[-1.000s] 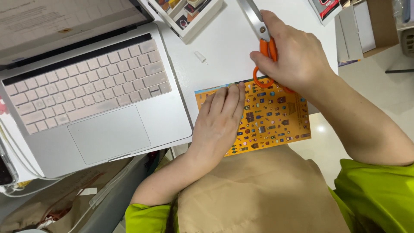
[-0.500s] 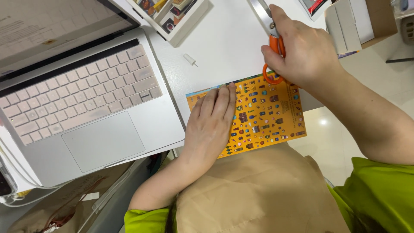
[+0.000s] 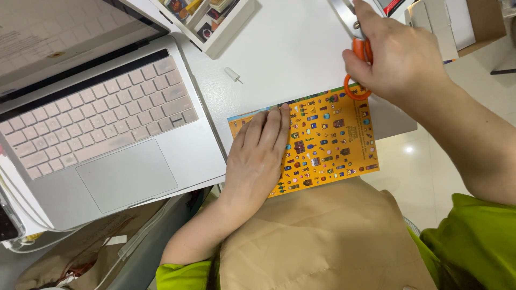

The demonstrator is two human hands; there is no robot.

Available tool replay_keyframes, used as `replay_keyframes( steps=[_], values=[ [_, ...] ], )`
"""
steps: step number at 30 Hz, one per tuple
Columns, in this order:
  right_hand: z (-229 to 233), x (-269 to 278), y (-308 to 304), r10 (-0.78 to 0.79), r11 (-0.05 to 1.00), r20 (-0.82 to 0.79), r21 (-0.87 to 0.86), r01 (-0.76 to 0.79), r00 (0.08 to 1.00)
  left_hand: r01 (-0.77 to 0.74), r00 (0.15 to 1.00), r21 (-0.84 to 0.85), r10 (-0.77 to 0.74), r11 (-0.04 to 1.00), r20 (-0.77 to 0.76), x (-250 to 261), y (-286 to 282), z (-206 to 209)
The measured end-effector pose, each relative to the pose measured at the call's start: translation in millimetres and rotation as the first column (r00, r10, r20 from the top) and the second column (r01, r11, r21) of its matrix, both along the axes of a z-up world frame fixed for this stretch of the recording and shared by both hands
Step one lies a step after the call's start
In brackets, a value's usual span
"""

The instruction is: Assembling a booklet by applying glue to the spine, trimming the edges with scissors, and smoothing the cover with a scraper tool.

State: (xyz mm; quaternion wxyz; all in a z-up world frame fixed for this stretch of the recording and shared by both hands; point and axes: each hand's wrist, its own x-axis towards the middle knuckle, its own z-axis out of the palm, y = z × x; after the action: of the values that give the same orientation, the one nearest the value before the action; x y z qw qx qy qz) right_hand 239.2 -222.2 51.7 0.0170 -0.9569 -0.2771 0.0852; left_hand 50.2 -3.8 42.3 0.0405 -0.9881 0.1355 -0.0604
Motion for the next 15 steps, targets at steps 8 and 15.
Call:
replay_keyframes(
  steps=[8, 15],
  values=[
    [7, 5, -6, 0.041, 0.999, -0.022, 0.012, -0.041, 0.999, 0.002, 1.0, -0.049, -0.003, 0.999, -0.016, 0, -1, 0],
    [20, -3, -21, -0.023, 0.995, -0.003, -0.096, 0.023, 1.0, -0.012, 1.0, -0.033, 0.013, 0.999, 0.006, 0, -5, -2]
  ],
)
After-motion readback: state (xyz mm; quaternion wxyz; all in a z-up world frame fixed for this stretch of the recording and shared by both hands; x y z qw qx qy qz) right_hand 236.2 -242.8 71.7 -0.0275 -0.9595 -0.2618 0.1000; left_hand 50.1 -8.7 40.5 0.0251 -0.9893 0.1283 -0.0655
